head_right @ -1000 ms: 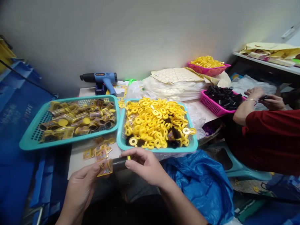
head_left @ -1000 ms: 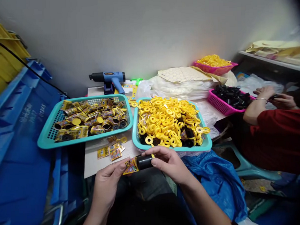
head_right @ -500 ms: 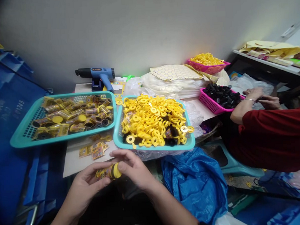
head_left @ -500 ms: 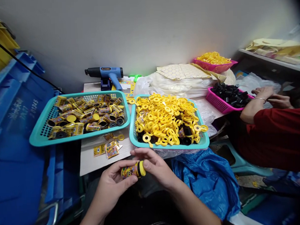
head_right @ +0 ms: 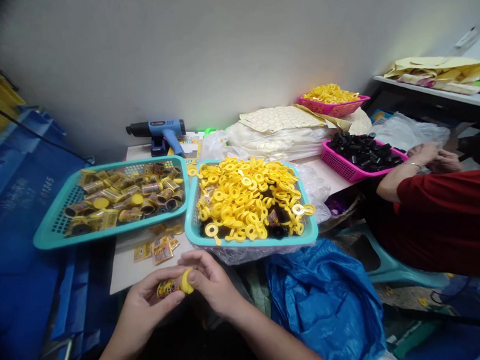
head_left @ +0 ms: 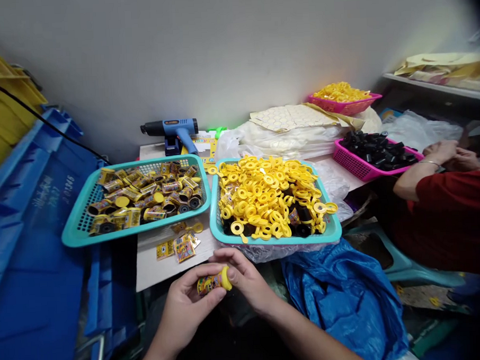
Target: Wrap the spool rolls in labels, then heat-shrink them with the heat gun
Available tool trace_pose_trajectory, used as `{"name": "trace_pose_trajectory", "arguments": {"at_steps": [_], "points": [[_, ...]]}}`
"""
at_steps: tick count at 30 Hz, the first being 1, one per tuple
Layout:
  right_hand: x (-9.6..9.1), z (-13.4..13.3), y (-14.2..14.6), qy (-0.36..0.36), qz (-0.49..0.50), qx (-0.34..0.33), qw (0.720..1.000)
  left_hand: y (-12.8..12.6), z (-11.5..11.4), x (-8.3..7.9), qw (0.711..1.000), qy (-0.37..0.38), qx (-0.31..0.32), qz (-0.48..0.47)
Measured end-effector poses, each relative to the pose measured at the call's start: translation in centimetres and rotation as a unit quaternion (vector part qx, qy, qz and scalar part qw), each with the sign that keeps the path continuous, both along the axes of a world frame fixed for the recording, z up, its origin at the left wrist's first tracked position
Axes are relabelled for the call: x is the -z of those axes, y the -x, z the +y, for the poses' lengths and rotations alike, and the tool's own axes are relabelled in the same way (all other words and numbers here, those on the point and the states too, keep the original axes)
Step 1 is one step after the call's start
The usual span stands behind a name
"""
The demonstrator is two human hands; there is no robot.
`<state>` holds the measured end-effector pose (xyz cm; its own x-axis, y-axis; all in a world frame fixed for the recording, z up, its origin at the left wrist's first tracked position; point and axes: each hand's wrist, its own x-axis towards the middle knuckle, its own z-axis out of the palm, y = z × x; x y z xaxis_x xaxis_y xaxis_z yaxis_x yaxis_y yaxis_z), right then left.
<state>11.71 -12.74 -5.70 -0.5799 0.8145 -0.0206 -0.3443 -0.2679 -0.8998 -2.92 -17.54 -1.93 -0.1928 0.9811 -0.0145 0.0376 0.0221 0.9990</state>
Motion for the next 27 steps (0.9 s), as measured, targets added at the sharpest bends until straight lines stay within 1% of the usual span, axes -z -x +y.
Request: {"name": "trace_pose_trajectory", "arguments": {"at_steps": [1,2,3,4,5,6,7,8,9,10,11,12,14,15,16,17,19,20,21,22,24,25,26,27], "points": [[-0.1,0.0,0.0,-0.008,-0.006,0.012,1.0,0.5,0.9,-0.7,0.999,-0.021,-0.008,0.031],[-0.3,0.0,0.0,-0.019,-0.01,0.026,0.999,1.3,2.0,-1.6,0.997,-0.041,-0.034,0.063],[-0.6,-0.1,-0.1,-0.034,-0.014,0.038,0.999,2.4,3.4,-2.4,0.991,-0.056,-0.076,0.098],[-1.0,-0.1,-0.3,-0.055,-0.024,0.045,0.997,3.7,5.0,-3.3,0.98,-0.065,-0.138,0.131],[-1.4,-0.1,-0.6,-0.083,-0.043,0.048,0.994,5.2,6.5,-4.1,0.968,-0.06,-0.175,0.172],[-2.0,-0.2,-1.1,-0.119,-0.071,0.045,0.989,6.7,7.8,-4.7,0.953,-0.044,-0.193,0.227],[-2.5,-0.2,-1.6,-0.161,-0.107,0.035,0.981,8.2,8.9,-5.0,0.933,-0.029,-0.203,0.296],[-3.0,-0.3,-2.3,-0.204,-0.142,0.024,0.968,9.5,9.5,-5.1,0.905,-0.019,-0.212,0.369],[-3.5,-0.3,-3.1,-0.243,-0.175,0.016,0.954,10.5,9.8,-4.8,0.882,-0.027,-0.21,0.42],[-3.8,-0.4,-3.9,-0.274,-0.203,0.014,0.94,11.2,9.6,-4.2,0.863,-0.043,-0.21,0.457],[-4.0,-0.5,-4.6,-0.294,-0.227,0.015,0.929,11.6,9.0,-3.3,0.852,-0.061,-0.205,0.478],[-4.1,-0.5,-5.3,-0.304,-0.247,0.019,0.92,11.7,8.2,-2.3,0.851,-0.073,-0.183,0.486],[-4.1,-0.6,-6.3,-0.309,-0.285,0.014,0.907,11.5,6.3,0.3,0.856,-0.071,-0.112,0.5],[-4.1,-0.5,-6.5,-0.312,-0.299,0.0,0.902,11.3,5.4,1.7,0.851,-0.056,-0.074,0.517],[-4.1,-0.5,-6.6,-0.317,-0.309,-0.017,0.897,11.1,4.6,3.0,0.837,-0.036,-0.057,0.543],[-4.2,-0.4,-6.6,-0.326,-0.317,-0.035,0.89,11.0,4.0,4.3,0.818,-0.012,-0.059,0.572],[-4.5,-0.2,-6.3,-0.354,-0.328,-0.06,0.874,11.4,3.4,6.4,0.776,0.043,-0.095,0.622],[-4.8,0.0,-6.2,-0.372,-0.332,-0.062,0.865,11.7,3.3,7.2,0.76,0.065,-0.111,0.638],[-5.0,0.3,-6.1,-0.389,-0.333,-0.059,0.857,12.1,3.3,7.9,0.75,0.075,-0.121,0.646],[-5.3,0.5,-6.1,-0.402,-0.333,-0.048,0.851,12.5,3.5,8.3,0.746,0.07,-0.124,0.651],[-5.7,1.3,-6.8,-0.416,-0.349,0.007,0.84,13.0,4.2,8.7,0.753,0.019,-0.12,0.646],[-5.8,1.8,-7.4,-0.417,-0.368,0.057,0.829,13.0,4.6,8.7,0.762,-0.016,-0.116,0.637],[-5.9,2.4,-8.2,-0.413,-0.394,0.12,0.812,12.8,5.0,8.5,0.771,-0.053,-0.114,0.624],[-6.0,3.0,-9.2,-0.405,-0.426,0.187,0.787,12.4,5.3,8.1,0.782,-0.088,-0.108,0.608]]}}
